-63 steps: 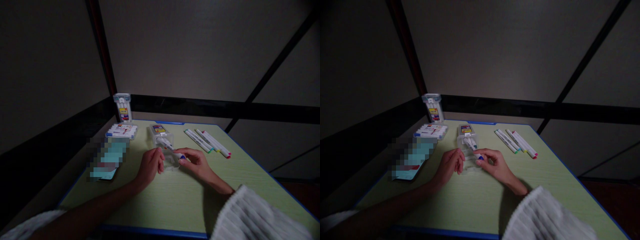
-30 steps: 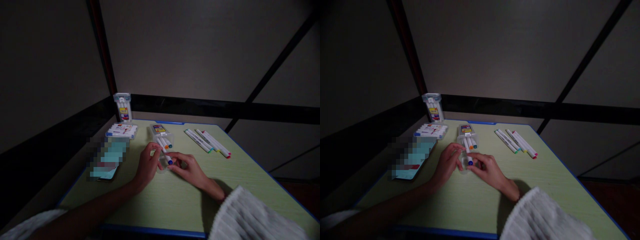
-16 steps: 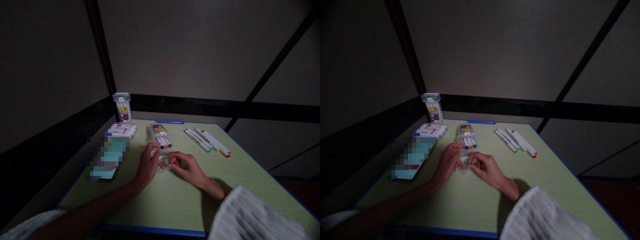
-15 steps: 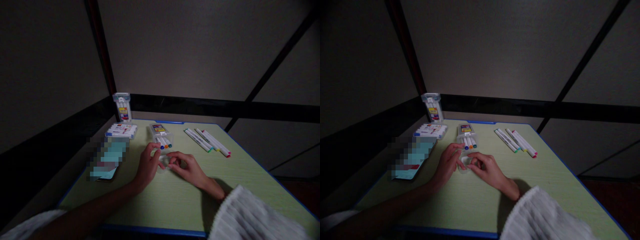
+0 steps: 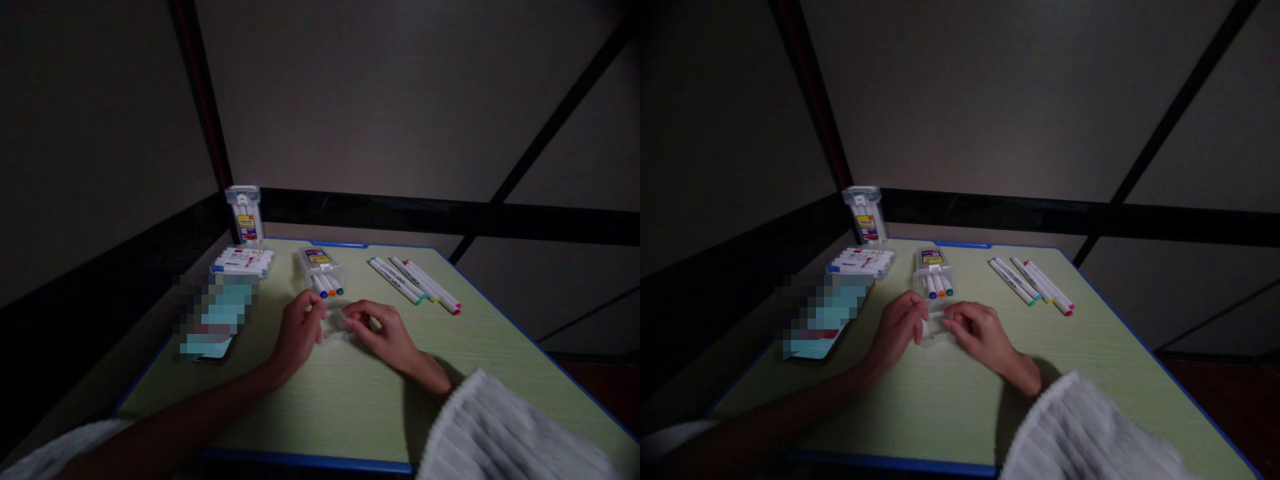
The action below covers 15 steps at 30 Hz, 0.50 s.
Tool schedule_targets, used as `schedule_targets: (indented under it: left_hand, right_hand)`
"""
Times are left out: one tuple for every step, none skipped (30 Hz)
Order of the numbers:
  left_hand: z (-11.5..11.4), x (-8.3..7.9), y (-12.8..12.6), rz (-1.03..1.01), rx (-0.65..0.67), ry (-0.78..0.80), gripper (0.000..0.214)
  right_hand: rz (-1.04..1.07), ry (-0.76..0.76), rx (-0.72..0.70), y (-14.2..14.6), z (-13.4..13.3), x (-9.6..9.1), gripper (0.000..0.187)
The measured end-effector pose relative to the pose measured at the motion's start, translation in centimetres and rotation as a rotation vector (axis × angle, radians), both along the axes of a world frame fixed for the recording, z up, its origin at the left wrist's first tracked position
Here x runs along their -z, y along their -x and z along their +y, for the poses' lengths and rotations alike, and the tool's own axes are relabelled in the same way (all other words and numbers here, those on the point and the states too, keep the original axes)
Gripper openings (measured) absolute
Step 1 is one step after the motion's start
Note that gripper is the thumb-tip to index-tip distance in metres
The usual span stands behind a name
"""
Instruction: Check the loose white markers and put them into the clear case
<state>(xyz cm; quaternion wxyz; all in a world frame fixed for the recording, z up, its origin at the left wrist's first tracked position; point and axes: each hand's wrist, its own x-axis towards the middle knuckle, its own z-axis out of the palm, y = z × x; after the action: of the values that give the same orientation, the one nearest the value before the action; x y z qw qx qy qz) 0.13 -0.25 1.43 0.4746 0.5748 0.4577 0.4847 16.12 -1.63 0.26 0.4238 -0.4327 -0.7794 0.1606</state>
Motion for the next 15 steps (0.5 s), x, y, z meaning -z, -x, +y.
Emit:
schedule_targets:
  left_hand:
    - [0.0,0.0,0.0,0.003,0.015,0.005,0.012]
    - [-0.1,0.1,-0.1,0.008,0.03,0.01,0.012]
    - [-0.1,0.1,-0.1,0.015,0.043,0.016,0.012]
    - [-0.2,0.1,-0.2,0.02,0.053,0.019,0.012]
    - [-0.2,0.1,-0.2,0.023,0.062,0.021,0.012]
    - [-0.3,0.1,-0.2,0.024,0.07,0.023,0.012]
    - [-0.3,0.1,-0.2,0.023,0.077,0.025,0.012]
    - [-0.4,0.1,-0.2,0.02,0.084,0.029,0.012]
    - [-0.4,0.1,-0.2,0.015,0.09,0.034,0.012]
    - [-0.4,0.1,-0.2,0.01,0.097,0.038,0.012]
    - [-0.5,0.2,-0.2,0.005,0.102,0.04,0.012]
    - [-0.5,0.2,-0.2,0.001,0.105,0.041,0.012]
    - [-0.5,0.3,-0.1,-0.001,0.107,0.04,0.013]
    - [-0.5,0.3,-0.1,-0.003,0.107,0.041,0.012]
    - [-0.6,0.4,-0.1,-0.005,0.108,0.04,0.012]
  right_hand:
    - [-0.009,-0.025,0.036,-0.2,0.1,0.0,0.018]
    - [-0.022,-0.051,0.075,-0.4,0.3,-0.1,0.019]
    - [-0.036,-0.075,0.119,-0.8,0.5,-0.1,0.02]
    - [-0.043,-0.098,0.173,-1.1,0.8,-0.1,0.021]
    - [-0.051,-0.117,0.227,-1.6,1.2,0.0,0.022]
    - [-0.056,-0.126,0.286,-2.2,1.7,0.0,0.022]
    - [-0.068,-0.122,0.34,-2.8,2.2,0.2,0.022]
    - [-0.096,-0.109,0.389,-3.6,2.7,0.3,0.022]
    - [-0.122,-0.107,0.456,-4.4,3.3,0.5,0.022]
    - [-0.159,-0.101,0.523,-5.2,3.8,0.7,0.021]
    - [-0.2,-0.085,0.587,-6.1,4.2,0.9,0.02]
    - [-0.243,-0.07,0.635,-7.0,4.6,1.1,0.019]
    - [-0.289,-0.062,0.674,-7.8,4.8,1.2,0.019]
    - [-0.327,-0.058,0.702,-8.6,5.0,1.4,0.019]
    - [-0.367,-0.05,0.734,-9.3,5.2,1.6,0.02]
